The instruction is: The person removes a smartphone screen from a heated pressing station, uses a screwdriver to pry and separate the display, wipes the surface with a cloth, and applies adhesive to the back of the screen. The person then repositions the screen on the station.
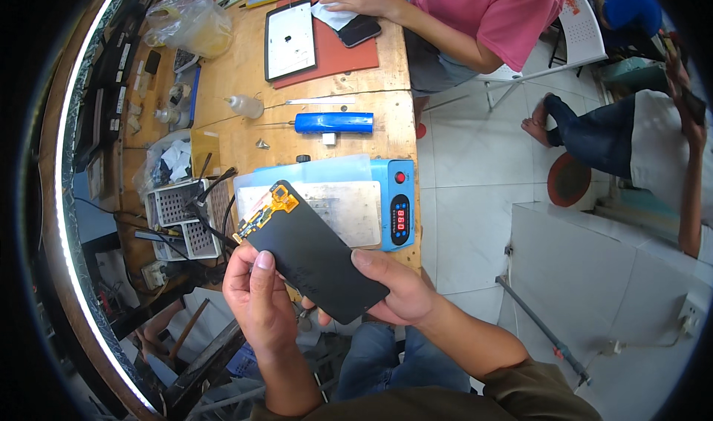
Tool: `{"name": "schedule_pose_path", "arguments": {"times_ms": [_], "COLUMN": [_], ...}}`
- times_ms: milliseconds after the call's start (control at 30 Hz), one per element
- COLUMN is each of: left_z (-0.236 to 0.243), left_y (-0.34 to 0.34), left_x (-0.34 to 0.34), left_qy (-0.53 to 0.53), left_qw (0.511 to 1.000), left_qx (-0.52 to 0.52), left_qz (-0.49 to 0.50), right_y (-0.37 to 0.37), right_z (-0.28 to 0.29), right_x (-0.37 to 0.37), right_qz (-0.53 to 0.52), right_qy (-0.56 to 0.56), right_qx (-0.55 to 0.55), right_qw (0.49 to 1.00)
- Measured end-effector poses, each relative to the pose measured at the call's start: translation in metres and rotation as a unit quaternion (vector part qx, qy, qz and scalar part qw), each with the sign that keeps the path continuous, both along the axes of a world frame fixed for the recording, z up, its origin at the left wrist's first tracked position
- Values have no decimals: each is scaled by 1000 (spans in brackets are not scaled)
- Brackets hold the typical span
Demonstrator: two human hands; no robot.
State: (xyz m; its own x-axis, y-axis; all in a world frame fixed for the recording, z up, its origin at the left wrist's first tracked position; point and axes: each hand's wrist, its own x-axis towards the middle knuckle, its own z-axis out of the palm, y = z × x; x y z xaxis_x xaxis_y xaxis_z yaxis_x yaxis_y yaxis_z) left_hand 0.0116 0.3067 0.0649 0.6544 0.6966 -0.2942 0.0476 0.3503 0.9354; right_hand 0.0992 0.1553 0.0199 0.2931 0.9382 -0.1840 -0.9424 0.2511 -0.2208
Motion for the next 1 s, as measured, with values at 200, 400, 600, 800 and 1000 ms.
{"name": "schedule_pose_path", "arguments": {"times_ms": [200,400,600,800,1000], "left_z": [-4,-2,-6,-8,-9], "left_y": [0,-1,0,2,8], "left_x": [1,0,2,-1,-3], "left_qy": [-14,-12,-14,-13,-36], "left_qw": [1000,1000,1000,1000,999], "left_qx": [9,-22,3,3,15], "left_qz": [-2,10,16,23,14], "right_y": [-6,-6,-6,-3,1], "right_z": [1,3,1,2,6], "right_x": [5,5,8,9,10], "right_qz": [22,25,19,30,44], "right_qy": [-75,-42,-41,-31,-83], "right_qx": [-17,-19,-41,-44,-86], "right_qw": [997,999,998,998,992]}}
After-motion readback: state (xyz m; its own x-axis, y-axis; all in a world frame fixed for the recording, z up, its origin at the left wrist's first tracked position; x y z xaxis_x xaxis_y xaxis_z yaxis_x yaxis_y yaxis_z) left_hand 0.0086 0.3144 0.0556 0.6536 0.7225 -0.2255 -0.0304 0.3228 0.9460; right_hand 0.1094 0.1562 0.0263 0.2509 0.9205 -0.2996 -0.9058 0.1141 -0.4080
